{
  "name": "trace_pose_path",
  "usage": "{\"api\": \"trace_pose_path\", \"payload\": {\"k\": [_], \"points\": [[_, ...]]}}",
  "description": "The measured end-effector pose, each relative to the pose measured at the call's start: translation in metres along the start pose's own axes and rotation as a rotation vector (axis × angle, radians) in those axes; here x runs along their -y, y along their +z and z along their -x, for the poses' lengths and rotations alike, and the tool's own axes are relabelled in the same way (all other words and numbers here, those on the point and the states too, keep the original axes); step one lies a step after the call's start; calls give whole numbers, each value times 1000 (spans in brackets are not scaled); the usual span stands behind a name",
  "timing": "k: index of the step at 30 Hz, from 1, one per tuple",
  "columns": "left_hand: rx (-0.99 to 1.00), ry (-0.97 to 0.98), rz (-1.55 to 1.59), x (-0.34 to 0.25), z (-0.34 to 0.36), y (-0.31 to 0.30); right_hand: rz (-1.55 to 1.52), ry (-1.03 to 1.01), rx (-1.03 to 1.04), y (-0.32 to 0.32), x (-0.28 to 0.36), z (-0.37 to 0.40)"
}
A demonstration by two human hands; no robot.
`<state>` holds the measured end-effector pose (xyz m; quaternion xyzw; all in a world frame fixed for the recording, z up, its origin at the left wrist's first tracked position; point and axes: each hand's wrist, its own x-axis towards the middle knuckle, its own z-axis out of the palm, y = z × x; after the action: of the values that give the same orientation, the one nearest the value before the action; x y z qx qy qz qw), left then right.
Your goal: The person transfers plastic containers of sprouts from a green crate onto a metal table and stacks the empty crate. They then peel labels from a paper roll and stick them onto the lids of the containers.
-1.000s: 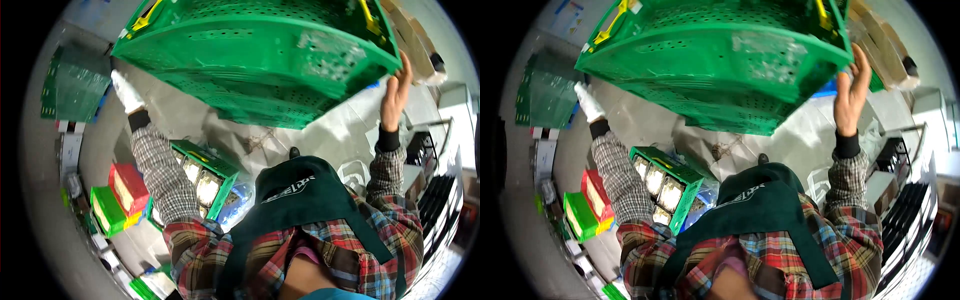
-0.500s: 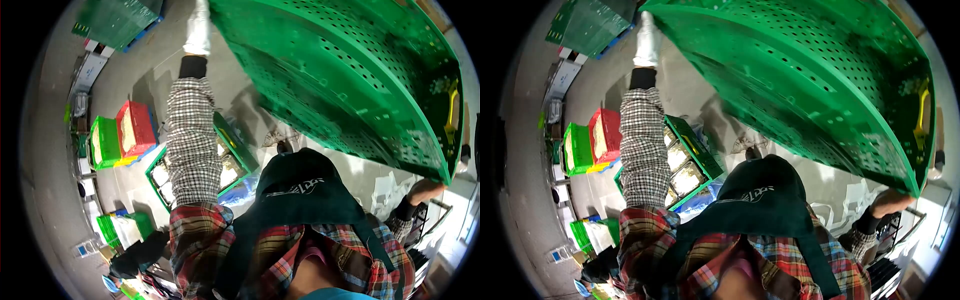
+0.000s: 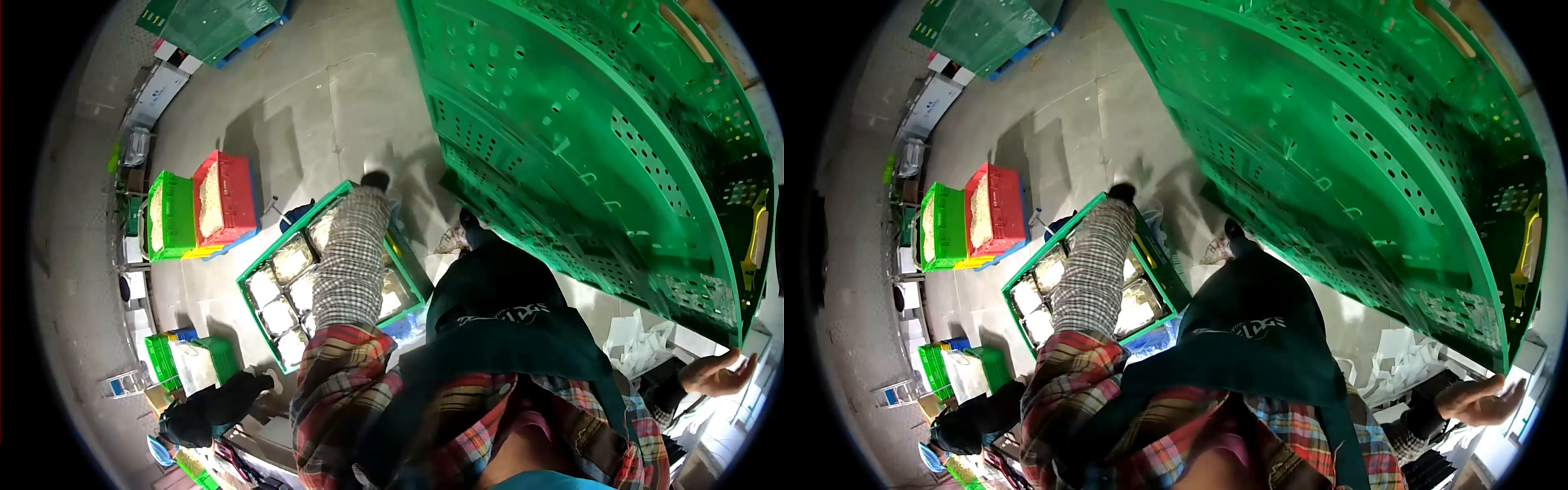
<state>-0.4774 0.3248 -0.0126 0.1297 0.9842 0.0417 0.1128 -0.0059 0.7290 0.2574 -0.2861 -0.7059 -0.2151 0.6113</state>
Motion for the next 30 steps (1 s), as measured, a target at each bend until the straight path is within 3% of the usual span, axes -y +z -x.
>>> {"api": "trace_pose_path", "payload": {"k": [1, 2, 3, 4, 5, 6, 8, 9, 14, 18, 22, 25, 30], "points": [[13, 91, -140, 22, 1, 54, -48, -21, 82, -7, 9, -6], [174, -28, -35, 45, -1, 101, -45, -125, 160, -7, 11, -12], [337, -47, -170, 61, -4, 140, -50, -230, 241, -7, 13, -18], [483, 72, -448, 60, 2, 153, -63, -332, 321, -8, 22, -26], [604, 231, -705, 59, 7, 167, -170, -214, 481, -8, 34, -24], [547, 117, -542, 67, 19, 178, -275, -92, 647, -7, 55, -24], [519, -23, -385, 73, 31, 196, -27, -203, 659, 6, 65, -25], [549, -41, -395, 62, 38, 176, -56, -209, 652, 8, 62, -25], [585, -24, -394, 54, 41, 152, -35, -124, 676, 9, 55, -23], [586, 16, -408, 67, 39, 173, -100, -93, 640, 18, 67, -25], [631, -29, -434, 55, 44, 151, -85, -222, 582, 40, 65, -29], [453, 24, -334, 65, 44, 166, -32, -261, 534, 57, 69, -34], [410, 55, -294, 58, 55, 149, 227, -248, 537, 76, 72, -36]]}}
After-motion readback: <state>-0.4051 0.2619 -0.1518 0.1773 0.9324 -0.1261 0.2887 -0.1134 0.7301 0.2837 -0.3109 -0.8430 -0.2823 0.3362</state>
